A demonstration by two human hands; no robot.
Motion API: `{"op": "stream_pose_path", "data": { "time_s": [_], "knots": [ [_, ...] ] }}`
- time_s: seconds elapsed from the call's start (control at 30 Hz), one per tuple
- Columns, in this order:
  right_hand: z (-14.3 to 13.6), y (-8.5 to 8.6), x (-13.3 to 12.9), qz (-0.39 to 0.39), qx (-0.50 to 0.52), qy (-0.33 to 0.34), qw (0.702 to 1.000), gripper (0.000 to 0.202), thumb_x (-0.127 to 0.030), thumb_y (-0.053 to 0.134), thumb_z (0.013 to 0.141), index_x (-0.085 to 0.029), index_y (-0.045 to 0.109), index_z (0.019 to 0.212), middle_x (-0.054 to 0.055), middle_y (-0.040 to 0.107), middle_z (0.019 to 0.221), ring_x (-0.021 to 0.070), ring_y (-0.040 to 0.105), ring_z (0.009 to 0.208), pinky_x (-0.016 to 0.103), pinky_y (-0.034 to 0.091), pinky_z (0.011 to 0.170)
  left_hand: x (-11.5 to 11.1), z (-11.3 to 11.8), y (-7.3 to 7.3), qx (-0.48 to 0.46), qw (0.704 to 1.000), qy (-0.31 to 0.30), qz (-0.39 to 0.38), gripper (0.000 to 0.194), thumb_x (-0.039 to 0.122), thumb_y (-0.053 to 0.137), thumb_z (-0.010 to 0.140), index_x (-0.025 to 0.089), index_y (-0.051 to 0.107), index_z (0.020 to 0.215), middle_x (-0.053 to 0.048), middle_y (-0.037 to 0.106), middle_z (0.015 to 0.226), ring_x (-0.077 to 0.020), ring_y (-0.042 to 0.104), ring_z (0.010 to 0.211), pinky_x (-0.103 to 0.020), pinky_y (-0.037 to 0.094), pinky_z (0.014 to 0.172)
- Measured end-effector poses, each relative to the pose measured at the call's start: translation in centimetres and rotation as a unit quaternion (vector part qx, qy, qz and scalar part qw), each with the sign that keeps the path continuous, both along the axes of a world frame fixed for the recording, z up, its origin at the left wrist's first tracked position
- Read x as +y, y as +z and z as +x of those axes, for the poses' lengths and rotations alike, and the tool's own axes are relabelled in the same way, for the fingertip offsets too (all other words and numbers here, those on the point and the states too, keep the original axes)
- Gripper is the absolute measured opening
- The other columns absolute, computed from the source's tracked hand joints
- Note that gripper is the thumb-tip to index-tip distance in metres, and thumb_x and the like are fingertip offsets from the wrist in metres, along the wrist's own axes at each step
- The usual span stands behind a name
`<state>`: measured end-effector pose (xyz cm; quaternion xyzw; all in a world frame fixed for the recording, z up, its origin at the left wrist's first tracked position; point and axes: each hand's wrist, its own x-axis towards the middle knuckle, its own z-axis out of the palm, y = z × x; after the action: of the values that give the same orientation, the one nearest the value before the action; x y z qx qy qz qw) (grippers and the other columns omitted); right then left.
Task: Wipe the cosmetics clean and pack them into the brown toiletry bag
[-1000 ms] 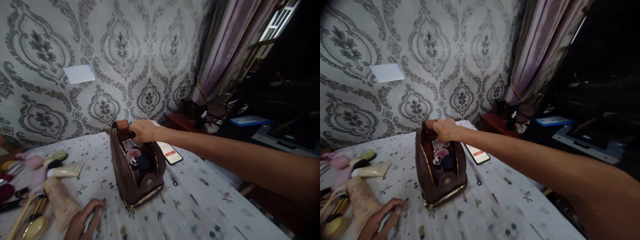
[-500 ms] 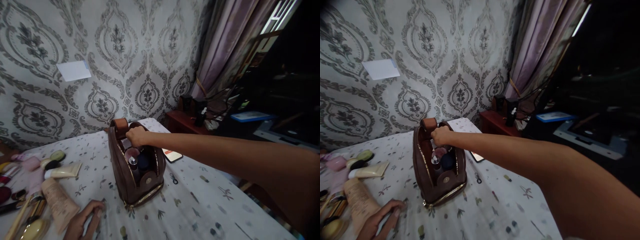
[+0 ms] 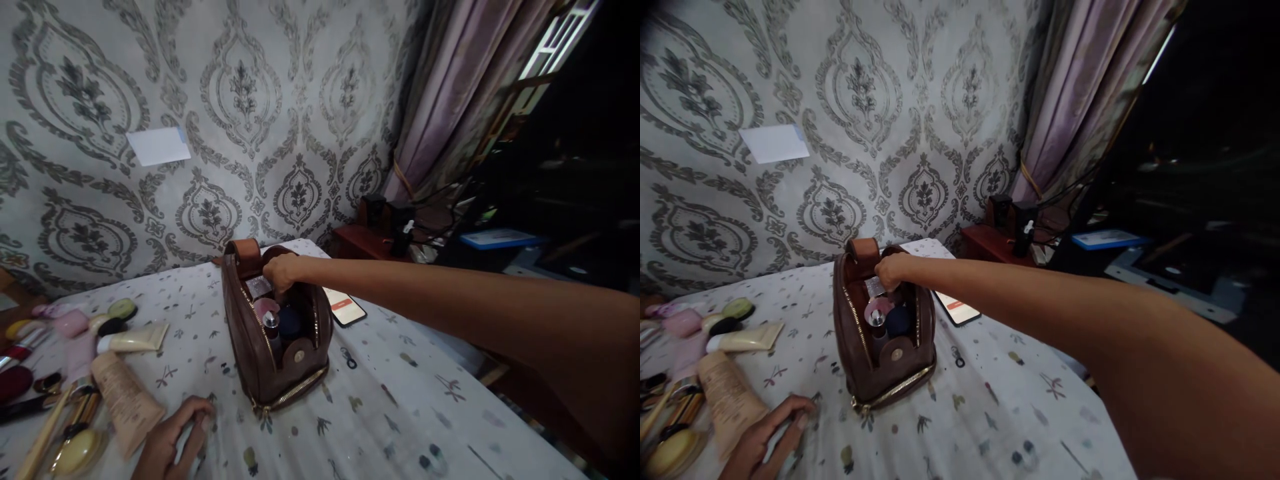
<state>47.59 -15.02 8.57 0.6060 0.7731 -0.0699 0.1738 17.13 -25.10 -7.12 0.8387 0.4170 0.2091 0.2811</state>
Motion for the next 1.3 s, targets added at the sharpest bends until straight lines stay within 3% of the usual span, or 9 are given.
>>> {"op": "stream_pose_path", "data": {
  "time_s": [0.1, 0.2, 0.37, 0.6, 0.77, 1.3],
  "knots": [
    [-0.2, 1.5, -0.9, -0.012, -0.055, 0.019, 0.998, 0.050, -0.019, 0.080, 0.061, -0.014, 0.073, 0.111, 0.014, 0.072, 0.114, 0.0301, 0.068, 0.103, 0.032, 0.053, 0.079, 0.0, -0.1, -0.3, 0.007, 1.000, 0.001, -0.009, 0.034, 0.045, 0.043, 0.094, 0.024, 0.068, 0.093, -0.002, 0.075, 0.084, -0.0186, 0.071, 0.080, -0.019, 0.055, 0.068],
    [-0.3, 2.0, -1.7, 0.020, -0.061, 0.051, 0.997, 0.045, -0.017, 0.075, 0.069, -0.013, 0.072, 0.114, 0.016, 0.071, 0.116, 0.0298, 0.068, 0.105, 0.031, 0.053, 0.080, -0.1, -0.1, -0.2, 0.003, 1.000, 0.005, -0.002, 0.034, 0.046, 0.044, 0.094, 0.024, 0.069, 0.093, -0.002, 0.075, 0.085, -0.0186, 0.071, 0.080, -0.020, 0.055, 0.070],
    [-0.3, 1.8, -2.2, 0.042, -0.073, 0.079, 0.993, 0.040, -0.009, 0.068, 0.074, -0.009, 0.071, 0.114, 0.018, 0.070, 0.118, 0.0296, 0.065, 0.112, 0.032, 0.052, 0.084, -0.1, 0.1, 0.2, -0.003, 1.000, 0.008, -0.003, 0.035, 0.047, 0.043, 0.094, 0.024, 0.070, 0.094, -0.002, 0.075, 0.084, -0.0185, 0.070, 0.075, -0.020, 0.055, 0.066],
    [0.8, 1.6, -2.0, 0.043, -0.047, 0.017, 0.998, 0.042, -0.025, 0.074, 0.074, -0.011, 0.071, 0.113, 0.016, 0.069, 0.119, 0.0291, 0.066, 0.109, 0.029, 0.052, 0.080, -0.2, 0.4, 0.3, -0.026, 1.000, 0.007, 0.001, 0.034, 0.047, 0.046, 0.092, 0.023, 0.070, 0.090, -0.002, 0.074, 0.080, -0.0184, 0.070, 0.074, -0.019, 0.055, 0.066],
    [1.2, 0.9, -1.9, 0.058, -0.027, 0.017, 0.998, 0.049, -0.030, 0.077, 0.073, -0.016, 0.070, 0.118, 0.013, 0.068, 0.124, 0.0285, 0.065, 0.112, 0.027, 0.051, 0.080, -0.2, 0.4, 0.5, -0.029, 0.999, 0.012, 0.014, 0.032, 0.047, 0.048, 0.091, 0.024, 0.071, 0.088, -0.001, 0.074, 0.078, -0.0177, 0.070, 0.071, -0.018, 0.055, 0.066],
    [-0.4, 1.7, -2.2, 0.029, -0.081, 0.067, 0.994, 0.047, -0.021, 0.076, 0.075, -0.009, 0.067, 0.119, 0.018, 0.068, 0.121, 0.0308, 0.063, 0.114, 0.033, 0.051, 0.087, -0.2, 0.3, 0.8, -0.015, 1.000, -0.007, -0.007, 0.029, 0.043, 0.048, 0.092, 0.024, 0.069, 0.091, 0.000, 0.074, 0.080, -0.0176, 0.070, 0.073, -0.019, 0.054, 0.066]
  ]
}}
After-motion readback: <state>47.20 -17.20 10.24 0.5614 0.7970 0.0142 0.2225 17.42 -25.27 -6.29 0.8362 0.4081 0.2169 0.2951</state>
